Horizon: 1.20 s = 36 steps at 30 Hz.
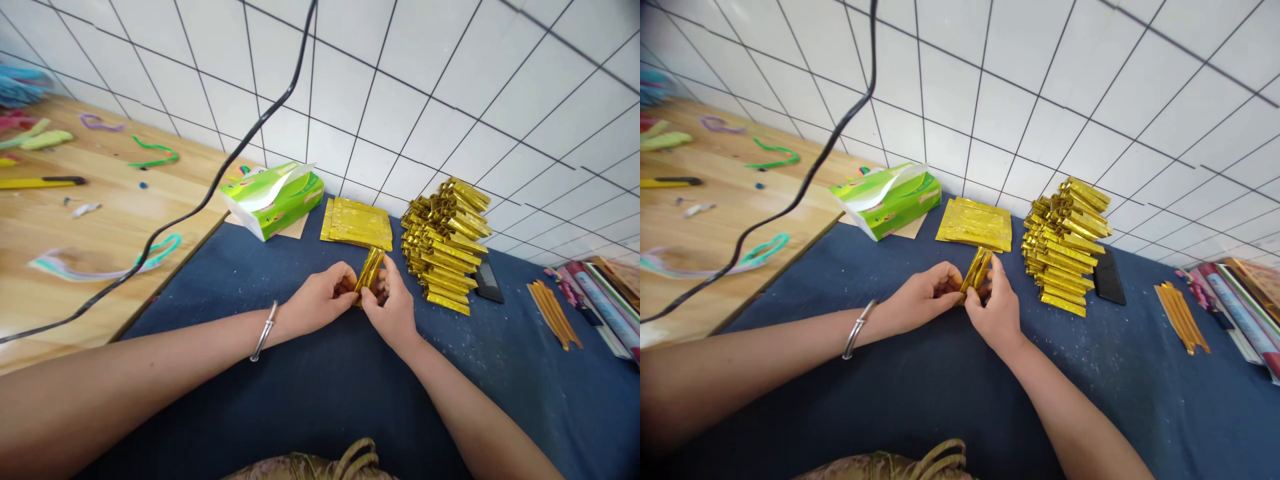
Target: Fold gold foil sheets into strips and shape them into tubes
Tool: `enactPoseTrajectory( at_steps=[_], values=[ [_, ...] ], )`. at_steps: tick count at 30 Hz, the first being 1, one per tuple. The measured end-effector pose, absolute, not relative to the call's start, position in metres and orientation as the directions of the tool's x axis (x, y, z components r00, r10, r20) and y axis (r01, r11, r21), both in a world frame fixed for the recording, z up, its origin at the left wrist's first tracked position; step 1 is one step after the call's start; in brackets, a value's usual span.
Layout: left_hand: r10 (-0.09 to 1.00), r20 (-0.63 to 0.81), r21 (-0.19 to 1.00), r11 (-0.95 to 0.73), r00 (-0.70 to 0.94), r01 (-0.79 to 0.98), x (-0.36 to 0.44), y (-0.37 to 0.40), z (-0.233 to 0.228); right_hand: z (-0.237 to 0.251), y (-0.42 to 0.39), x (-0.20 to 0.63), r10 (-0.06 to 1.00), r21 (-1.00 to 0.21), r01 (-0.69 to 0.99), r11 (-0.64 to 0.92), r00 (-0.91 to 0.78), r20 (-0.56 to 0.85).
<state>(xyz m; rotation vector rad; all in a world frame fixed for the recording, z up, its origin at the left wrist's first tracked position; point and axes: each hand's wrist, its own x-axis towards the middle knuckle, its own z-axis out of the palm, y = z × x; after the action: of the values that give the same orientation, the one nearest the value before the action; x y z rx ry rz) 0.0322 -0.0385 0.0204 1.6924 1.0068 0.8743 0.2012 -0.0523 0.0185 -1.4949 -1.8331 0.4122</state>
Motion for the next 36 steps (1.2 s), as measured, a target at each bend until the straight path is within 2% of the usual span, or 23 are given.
enactPoseTrajectory(
  at_steps=[6,10,15,23,36],
  values=[
    [0.909,0.101,0.940,-0.221,0.405,0.261,0.032,-0.036,0.019,0.011,-0.052,0.205,0.939,-0.643,0.707,0.293,-0.088,0.332],
    [0.927,0.159,0.924,-0.262,0.341,0.280,0.030,-0.032,0.019,0.010,-0.052,0.205,0.946,-0.618,0.731,0.288,-0.117,0.303],
    [0.926,0.225,0.939,-0.289,0.304,0.185,0.025,-0.027,0.023,0.012,-0.054,0.204,0.920,-0.504,0.791,0.347,-0.184,0.346],
    [0.909,0.299,0.915,-0.359,0.290,0.182,0.021,-0.021,0.025,0.009,-0.058,0.204,0.837,-0.294,0.828,0.477,-0.326,0.439],
    [0.896,0.351,0.918,-0.387,0.272,0.091,0.022,-0.021,0.020,0.006,-0.057,0.205,0.849,-0.251,0.858,0.449,-0.321,0.420]
  ],
)
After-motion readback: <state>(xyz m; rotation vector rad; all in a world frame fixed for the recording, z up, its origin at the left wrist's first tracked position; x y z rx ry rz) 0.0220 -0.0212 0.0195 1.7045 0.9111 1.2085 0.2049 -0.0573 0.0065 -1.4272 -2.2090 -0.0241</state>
